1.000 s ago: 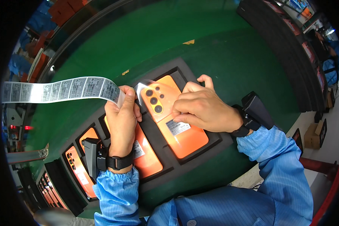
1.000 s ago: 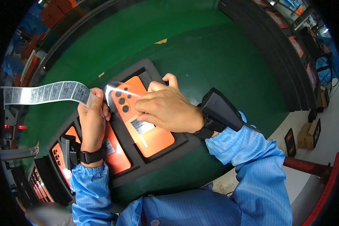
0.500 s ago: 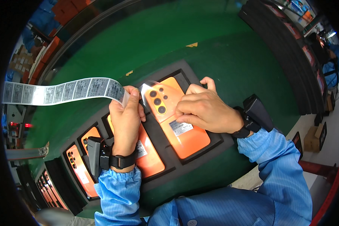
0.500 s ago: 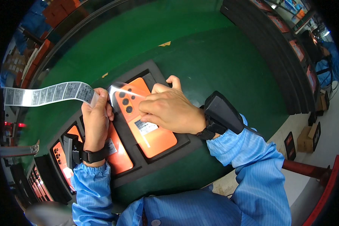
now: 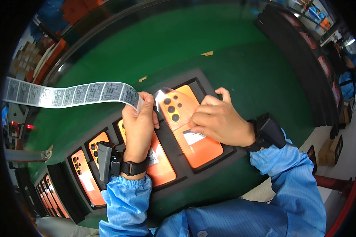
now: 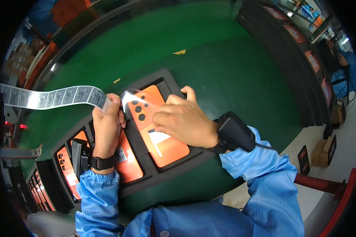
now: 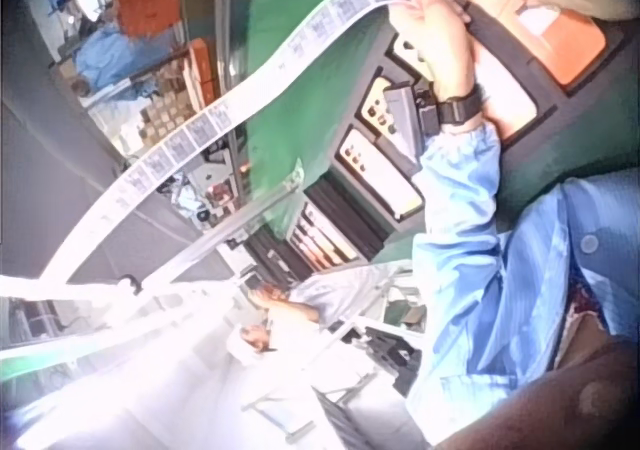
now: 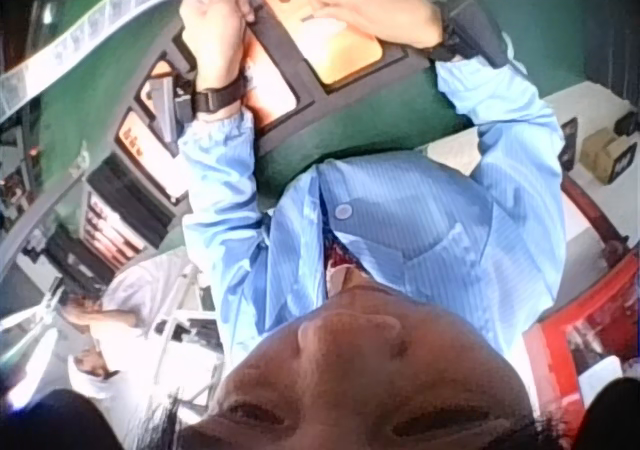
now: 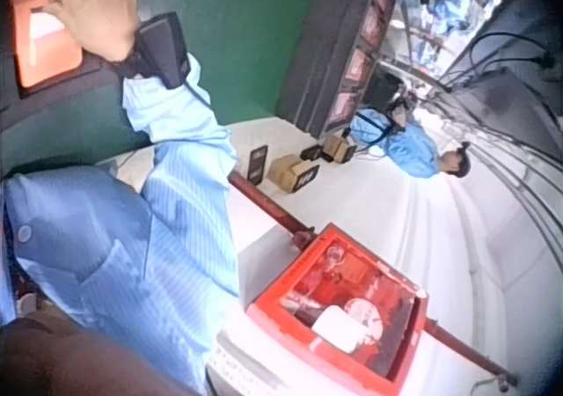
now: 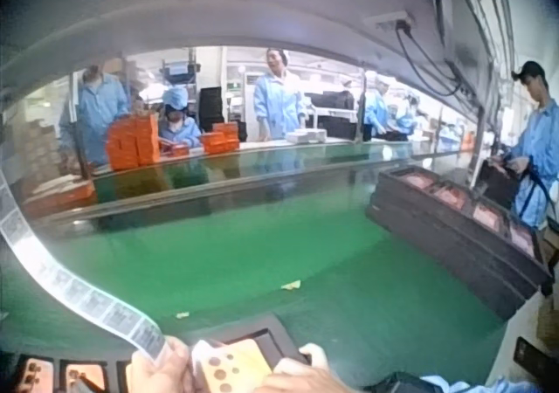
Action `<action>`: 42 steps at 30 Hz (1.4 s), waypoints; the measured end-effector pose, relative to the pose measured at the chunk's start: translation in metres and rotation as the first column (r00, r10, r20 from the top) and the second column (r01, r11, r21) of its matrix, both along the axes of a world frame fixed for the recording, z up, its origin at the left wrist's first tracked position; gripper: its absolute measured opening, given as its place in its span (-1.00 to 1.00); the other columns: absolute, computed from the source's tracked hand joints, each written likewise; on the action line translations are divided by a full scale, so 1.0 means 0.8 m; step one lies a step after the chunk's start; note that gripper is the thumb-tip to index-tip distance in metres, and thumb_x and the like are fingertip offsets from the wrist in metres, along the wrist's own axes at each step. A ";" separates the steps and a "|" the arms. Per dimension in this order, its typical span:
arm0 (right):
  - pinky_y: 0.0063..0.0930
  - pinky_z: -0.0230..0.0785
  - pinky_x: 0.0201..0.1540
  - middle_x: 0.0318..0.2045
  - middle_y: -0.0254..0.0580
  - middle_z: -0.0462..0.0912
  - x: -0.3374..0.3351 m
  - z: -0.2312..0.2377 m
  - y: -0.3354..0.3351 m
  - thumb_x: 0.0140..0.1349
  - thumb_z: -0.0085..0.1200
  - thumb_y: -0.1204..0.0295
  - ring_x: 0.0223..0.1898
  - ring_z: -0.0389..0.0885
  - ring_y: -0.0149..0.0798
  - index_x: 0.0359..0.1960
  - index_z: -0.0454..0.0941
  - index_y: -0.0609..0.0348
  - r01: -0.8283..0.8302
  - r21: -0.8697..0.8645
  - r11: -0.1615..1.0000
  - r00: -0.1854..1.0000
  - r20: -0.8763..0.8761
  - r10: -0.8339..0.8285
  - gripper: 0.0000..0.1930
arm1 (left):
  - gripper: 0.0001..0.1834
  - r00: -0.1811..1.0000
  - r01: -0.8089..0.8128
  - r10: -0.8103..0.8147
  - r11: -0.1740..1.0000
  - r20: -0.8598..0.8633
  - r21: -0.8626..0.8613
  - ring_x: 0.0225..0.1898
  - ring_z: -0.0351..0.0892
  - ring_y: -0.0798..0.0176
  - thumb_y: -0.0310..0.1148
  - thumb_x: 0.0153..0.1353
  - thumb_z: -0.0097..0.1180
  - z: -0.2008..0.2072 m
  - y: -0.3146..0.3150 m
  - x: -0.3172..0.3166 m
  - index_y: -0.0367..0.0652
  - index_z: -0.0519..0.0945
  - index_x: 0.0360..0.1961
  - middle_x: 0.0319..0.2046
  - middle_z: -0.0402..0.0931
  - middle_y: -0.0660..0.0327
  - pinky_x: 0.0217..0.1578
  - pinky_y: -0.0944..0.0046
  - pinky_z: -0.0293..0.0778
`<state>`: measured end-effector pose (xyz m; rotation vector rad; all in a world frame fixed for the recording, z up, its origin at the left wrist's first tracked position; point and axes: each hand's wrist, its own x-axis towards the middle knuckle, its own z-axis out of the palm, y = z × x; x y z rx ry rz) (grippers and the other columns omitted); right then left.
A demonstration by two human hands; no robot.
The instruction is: The worker is applying manufacturing/regulatory labels and protective films to the back of mobile phones on an electronics assembly line.
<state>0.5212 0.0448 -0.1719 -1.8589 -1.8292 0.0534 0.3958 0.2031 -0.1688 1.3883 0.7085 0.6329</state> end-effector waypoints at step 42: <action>-0.47 0.43 -0.19 -0.28 -0.07 0.60 -0.193 0.156 0.074 0.14 0.00 0.41 -0.26 0.61 -0.21 -0.05 0.43 0.23 -0.535 -0.177 0.826 0.774 -0.494 0.396 -0.67 | -0.60 0.610 0.792 -0.784 0.605 0.112 -0.078 -0.47 0.38 0.45 -0.22 0.31 -0.21 0.170 -0.073 -0.396 -0.24 0.27 0.07 -0.16 0.41 0.21 -0.43 0.43 0.37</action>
